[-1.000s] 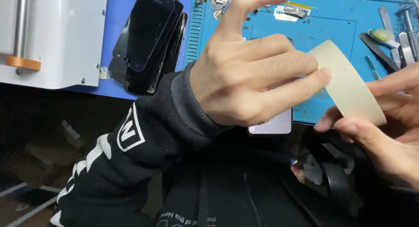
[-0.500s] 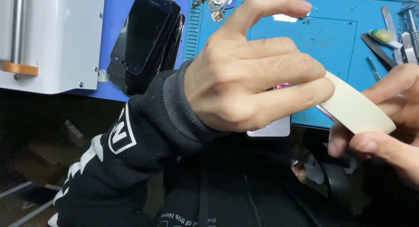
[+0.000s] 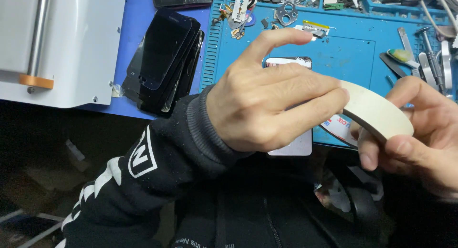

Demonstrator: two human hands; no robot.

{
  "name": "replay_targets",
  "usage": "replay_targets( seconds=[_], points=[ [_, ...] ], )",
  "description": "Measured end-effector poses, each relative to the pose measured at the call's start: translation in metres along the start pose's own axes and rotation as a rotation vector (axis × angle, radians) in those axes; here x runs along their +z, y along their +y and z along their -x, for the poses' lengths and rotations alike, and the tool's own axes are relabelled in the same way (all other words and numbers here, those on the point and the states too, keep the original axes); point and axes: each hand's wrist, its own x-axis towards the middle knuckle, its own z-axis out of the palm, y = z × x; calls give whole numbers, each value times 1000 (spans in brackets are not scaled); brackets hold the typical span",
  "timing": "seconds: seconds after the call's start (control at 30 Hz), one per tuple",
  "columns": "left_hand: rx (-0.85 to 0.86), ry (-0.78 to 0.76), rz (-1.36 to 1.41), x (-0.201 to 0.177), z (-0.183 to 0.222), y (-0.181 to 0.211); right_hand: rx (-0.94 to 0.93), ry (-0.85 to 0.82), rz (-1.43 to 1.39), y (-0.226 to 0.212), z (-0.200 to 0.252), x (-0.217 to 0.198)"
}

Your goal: The recorder applies masking tape to a smartphone's screen and back, then uses a SIM tray removal tool.

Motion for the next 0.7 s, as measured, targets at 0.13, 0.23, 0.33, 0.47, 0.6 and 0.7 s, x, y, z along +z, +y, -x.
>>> replay_targets(
  seconds=[0.13,0.23,0.33,0.47,0.6,0.7],
  points=[
    [31,-16,-24,1,4,4,41,17,-14,1,3,4],
    [53,-28,-35,1,5,6,62,8,66,5,1,-2],
    [135,-44,-157,1,6,6,38,35,48,5,1,5],
    [161,-64,-129,1,6,5,29,20,39,1,1,11],
    [203,-100,-188,-4,8,5,66,34,62,3,2,10],
    [237,-115,-210,-7,8,2,77,32,37,2,3,10]
  ],
)
